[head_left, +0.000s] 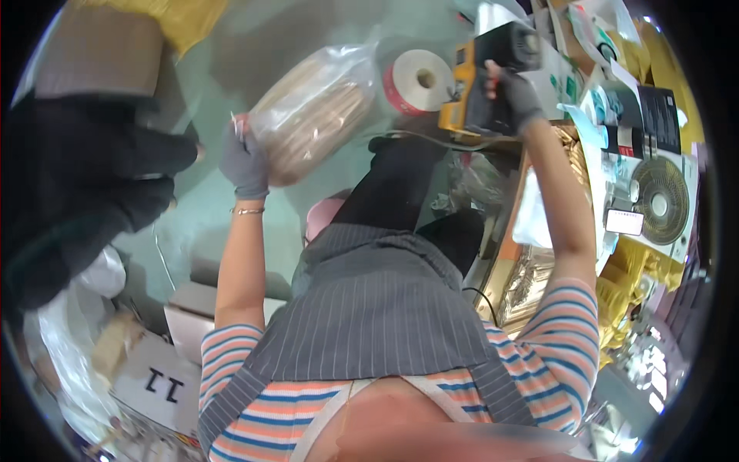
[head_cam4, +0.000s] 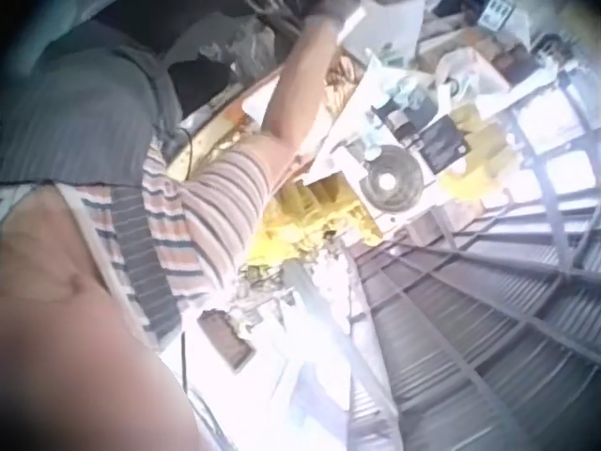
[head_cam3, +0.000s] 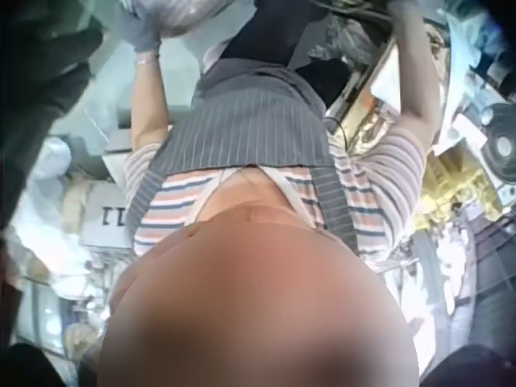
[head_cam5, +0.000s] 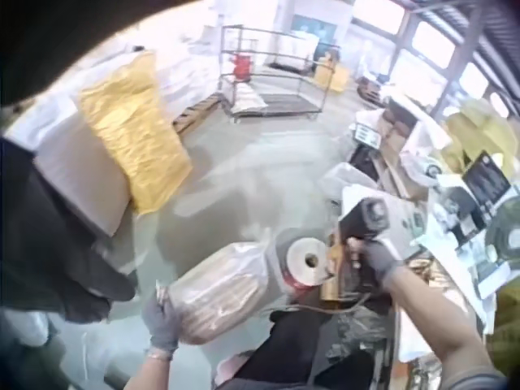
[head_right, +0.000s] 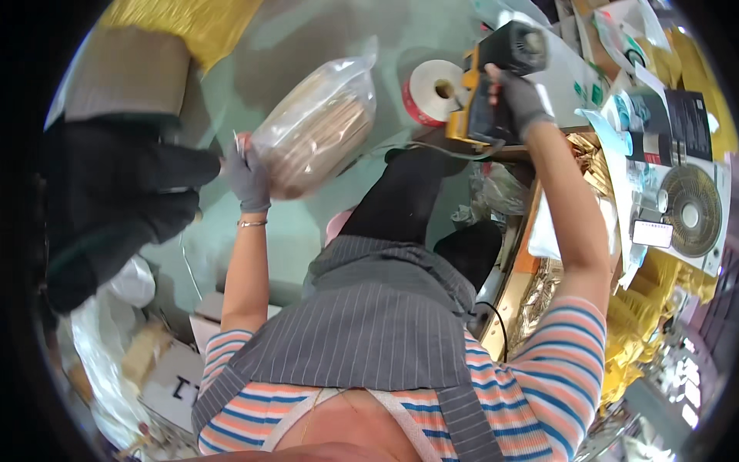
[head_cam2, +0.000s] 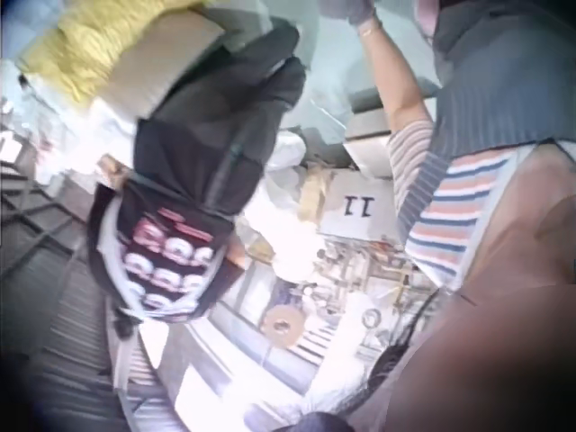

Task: Packaging bundles of wooden sticks into plastic bags and sealing them using a heat sealer and tape dispenser.

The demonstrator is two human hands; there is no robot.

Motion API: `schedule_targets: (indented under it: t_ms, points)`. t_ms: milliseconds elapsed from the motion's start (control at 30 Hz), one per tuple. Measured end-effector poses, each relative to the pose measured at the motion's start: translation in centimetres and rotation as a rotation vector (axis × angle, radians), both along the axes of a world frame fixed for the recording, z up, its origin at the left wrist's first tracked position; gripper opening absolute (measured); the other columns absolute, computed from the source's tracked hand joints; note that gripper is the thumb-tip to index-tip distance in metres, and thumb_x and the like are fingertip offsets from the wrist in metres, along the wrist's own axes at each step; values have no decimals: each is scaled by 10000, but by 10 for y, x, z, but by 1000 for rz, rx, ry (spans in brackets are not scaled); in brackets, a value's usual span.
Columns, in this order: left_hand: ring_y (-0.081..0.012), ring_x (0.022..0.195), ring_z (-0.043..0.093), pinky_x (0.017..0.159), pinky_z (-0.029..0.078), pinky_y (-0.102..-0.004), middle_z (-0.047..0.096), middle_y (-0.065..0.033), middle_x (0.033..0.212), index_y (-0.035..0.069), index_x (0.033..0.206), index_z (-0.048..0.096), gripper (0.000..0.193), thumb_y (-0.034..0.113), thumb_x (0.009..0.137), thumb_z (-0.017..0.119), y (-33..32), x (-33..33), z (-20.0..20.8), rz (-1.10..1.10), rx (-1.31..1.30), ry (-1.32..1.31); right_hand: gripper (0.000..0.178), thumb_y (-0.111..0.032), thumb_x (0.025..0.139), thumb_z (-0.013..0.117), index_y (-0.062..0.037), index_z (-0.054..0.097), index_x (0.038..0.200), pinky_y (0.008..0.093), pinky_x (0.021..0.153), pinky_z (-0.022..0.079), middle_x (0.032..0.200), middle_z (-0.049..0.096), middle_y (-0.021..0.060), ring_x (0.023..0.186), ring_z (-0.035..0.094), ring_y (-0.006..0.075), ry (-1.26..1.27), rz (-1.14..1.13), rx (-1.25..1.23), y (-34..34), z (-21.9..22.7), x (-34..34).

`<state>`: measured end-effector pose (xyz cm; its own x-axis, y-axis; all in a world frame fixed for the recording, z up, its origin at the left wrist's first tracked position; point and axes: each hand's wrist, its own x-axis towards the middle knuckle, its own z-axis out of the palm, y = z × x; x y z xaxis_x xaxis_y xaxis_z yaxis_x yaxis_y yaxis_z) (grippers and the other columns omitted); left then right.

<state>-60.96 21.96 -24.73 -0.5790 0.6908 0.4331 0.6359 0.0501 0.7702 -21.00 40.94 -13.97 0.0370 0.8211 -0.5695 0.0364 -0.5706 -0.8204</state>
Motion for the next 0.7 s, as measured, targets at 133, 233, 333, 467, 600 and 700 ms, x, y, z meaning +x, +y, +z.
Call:
schedule_targets:
  t_ms: [133,233,333,467,600,700]
  points:
    - [-357,785,594,678,454,-397,615,-169,857,44,915,588,200,200,890,464,35,-5,-17,65,-217,161,203,-244,825,686,-92,557,785,254,510,438,639,512,2,521,498,119,23,-120,-17,57,-138,26]
    - [-387,747,590,633,442,-437,605,-182,815,67,913,580,263,266,915,408,45,-11,0,120,-362,171,172,-186,818,688,-79,562,770,260,486,436,609,532,12,493,508,133,10,-300,-148,78,-206,8]
    - [-403,783,588,646,444,-438,606,-208,844,54,940,583,248,239,872,432,58,-16,-10,210,-486,221,51,-70,816,635,-66,585,821,279,473,444,625,563,21,503,534,128,-52,-297,-8,94,-290,25]
    - [-329,847,579,736,442,-385,597,-192,940,19,948,580,264,234,890,437,56,-23,-2,167,-542,132,212,-34,780,628,-43,565,982,296,596,506,816,623,77,693,611,164,-11,-277,-48,91,-244,17]
    - [-227,943,552,866,419,-311,589,-118,1051,-6,1040,558,286,226,958,412,26,-45,-38,-38,-502,395,376,-91,719,582,-91,534,1092,307,725,494,991,588,113,913,571,175,5,-406,166,49,-280,82]
    - [-314,1059,540,916,436,-363,561,-178,1133,-51,1156,501,397,274,929,473,-11,-99,-64,-77,-339,733,383,-357,781,631,-82,579,1043,355,806,482,1023,617,125,947,615,266,-521,234,236,-9,-156,11]
